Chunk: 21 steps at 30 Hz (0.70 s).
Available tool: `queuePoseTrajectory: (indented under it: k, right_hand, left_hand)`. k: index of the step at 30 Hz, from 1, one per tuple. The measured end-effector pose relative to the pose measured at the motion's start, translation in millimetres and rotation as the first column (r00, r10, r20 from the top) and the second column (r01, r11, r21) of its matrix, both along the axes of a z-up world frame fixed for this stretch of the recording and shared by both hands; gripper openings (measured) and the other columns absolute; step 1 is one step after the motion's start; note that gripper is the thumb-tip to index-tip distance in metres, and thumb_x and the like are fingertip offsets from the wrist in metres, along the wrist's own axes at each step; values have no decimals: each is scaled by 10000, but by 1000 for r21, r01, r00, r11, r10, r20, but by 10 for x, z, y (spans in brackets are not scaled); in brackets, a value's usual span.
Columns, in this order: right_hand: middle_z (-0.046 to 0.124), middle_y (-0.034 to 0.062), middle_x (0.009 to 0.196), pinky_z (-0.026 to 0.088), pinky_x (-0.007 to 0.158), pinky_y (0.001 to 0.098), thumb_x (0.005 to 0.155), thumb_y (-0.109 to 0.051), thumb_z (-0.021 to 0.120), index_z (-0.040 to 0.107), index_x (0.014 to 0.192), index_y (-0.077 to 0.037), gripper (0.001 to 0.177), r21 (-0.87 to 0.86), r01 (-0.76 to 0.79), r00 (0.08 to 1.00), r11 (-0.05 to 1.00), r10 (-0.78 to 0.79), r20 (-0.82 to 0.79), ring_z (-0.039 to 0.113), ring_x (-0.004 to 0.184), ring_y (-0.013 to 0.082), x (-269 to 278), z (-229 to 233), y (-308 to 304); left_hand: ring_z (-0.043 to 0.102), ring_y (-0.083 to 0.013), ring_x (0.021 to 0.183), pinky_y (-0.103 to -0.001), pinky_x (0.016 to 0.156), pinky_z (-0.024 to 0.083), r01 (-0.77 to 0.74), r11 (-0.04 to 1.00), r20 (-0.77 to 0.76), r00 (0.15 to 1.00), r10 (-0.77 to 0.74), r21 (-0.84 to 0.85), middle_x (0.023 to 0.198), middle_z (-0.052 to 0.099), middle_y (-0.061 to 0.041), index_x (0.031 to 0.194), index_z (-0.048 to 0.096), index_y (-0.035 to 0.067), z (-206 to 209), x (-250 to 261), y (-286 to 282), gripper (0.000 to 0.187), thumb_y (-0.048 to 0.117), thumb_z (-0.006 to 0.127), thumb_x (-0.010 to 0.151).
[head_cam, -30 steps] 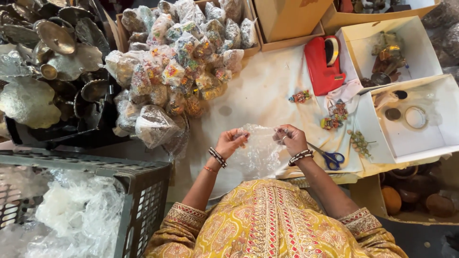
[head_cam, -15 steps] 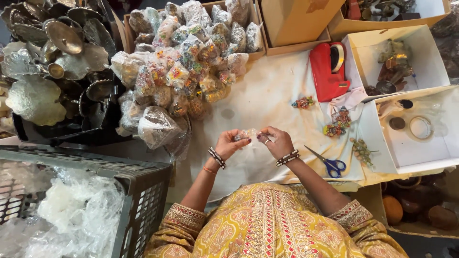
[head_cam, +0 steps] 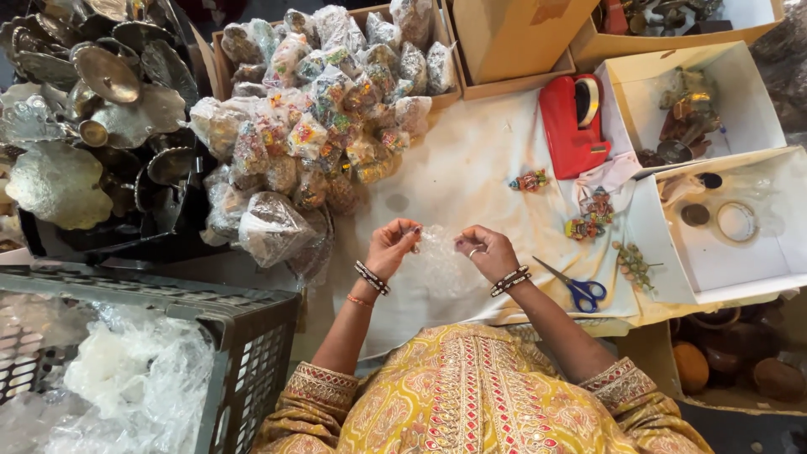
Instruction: The person wraps small decorative figurines in bubble wrap. They pull bubble wrap from a crate, cut it with scissors, place a figurine on the wrap, fold the wrap around the item, and set the wrapped package aside. The process is repeated for multiple figurines.
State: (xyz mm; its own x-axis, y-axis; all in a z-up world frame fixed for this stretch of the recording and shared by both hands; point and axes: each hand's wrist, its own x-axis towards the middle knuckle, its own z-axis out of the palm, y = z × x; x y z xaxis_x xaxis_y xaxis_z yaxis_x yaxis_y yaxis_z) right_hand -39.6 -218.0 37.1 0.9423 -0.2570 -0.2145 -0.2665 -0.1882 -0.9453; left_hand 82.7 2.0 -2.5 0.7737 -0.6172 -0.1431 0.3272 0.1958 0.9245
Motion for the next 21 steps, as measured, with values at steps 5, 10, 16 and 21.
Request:
queuePoseTrajectory:
  k: [5,10,16,21]
  right_hand:
    - [729,-29,993,546,772,222,904,-142,730,665,1129,-36,257,156,-23,999,987,27,-23,654,869,31,33,162,90]
    - [752,23,931,549,789,224,983,-159,692,716,1064,11,190,98,-62,998,993,61,17,671,861,58,1,-46,13]
    - [736,45,923,557,832,258,1018,-144,663,695,1041,23,172,245,-11,996,970,-11,87,675,871,83,-15,-176,-90]
    - [760,53,945,593,831,302,1019,-196,629,706,1041,9,220,278,70,996,958,-81,27,734,867,132,-25,-243,-195]
  left_hand:
    - [593,-32,703,-212,600,504,19,993,43,999,-24,115,856,693,27,1102,695,37,123,-138,-103,140,124,642,1006]
    - [621,-18,734,-200,596,495,36,981,48,998,-46,190,826,699,33,1095,703,41,440,-199,-113,162,144,699,970]
    - [616,-47,689,-215,606,503,50,979,28,998,-57,196,797,724,-4,982,758,-6,-98,-40,81,136,126,759,951]
    - [640,-51,698,-220,653,538,-81,990,-20,996,84,115,811,730,11,1002,757,22,-79,75,293,128,138,743,949]
